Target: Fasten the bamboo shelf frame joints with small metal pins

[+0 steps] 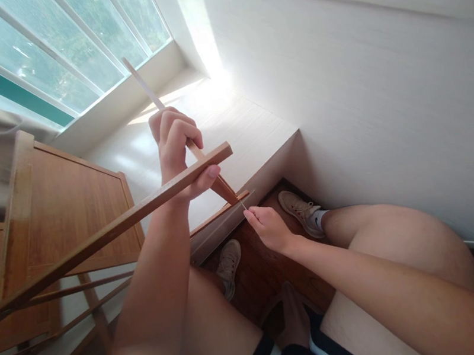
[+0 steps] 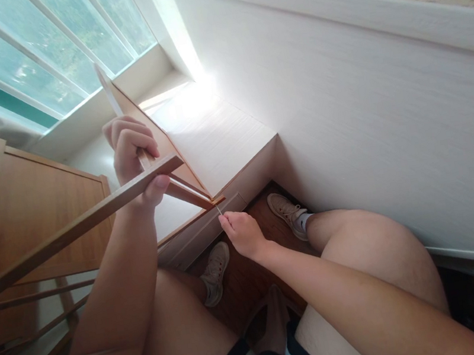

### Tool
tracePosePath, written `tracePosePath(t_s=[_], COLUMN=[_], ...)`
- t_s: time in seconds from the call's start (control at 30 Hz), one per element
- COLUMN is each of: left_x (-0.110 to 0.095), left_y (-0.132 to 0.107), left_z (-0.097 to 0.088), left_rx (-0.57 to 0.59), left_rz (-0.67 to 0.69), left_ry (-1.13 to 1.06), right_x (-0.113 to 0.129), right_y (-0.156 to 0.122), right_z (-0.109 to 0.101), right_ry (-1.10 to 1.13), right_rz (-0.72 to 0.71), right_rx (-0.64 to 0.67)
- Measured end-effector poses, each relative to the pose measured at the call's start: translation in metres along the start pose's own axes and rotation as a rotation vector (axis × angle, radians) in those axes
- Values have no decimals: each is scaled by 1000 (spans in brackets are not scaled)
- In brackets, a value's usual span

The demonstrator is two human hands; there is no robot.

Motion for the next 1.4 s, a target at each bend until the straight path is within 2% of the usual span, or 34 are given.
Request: tracePosePath(t_s=[0.27, 0.37, 0.5, 0.7, 0.9, 1.1, 1.4], left_x=[1, 2, 1, 3, 1, 0, 3], left_y=[-1, -1, 0, -2, -1, 0, -1], left_z=[-1, -1, -1, 0, 0, -1, 0], left_rx=[-18, -22, -17, -15, -21, -28, -17], left_rz=[-8, -22, -11, -23, -18, -21, -43], left_ry=[5, -1, 1, -9, 8, -10, -15], right_x=[-10, -10, -11, -6, 7, 13, 16], right_y=[-4, -5, -5, -11, -7, 0, 1], right_z=[27, 27, 26, 23, 2, -9, -11], right_ry=[544, 628, 632, 424, 25, -316, -547], right_rz=[159, 176, 172, 92, -44, -87, -125], right_rx=[10, -5, -9, 24, 13, 32, 82])
Point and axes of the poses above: each hand's wrist, its own y-axis towards the middle knuckle, its own z-axis out of the palm, x = y × z, the point moved 9 cm from there along y, towards the middle knuckle, and after that the axes turned 11 degrees about -z, right-handed, at the moved point
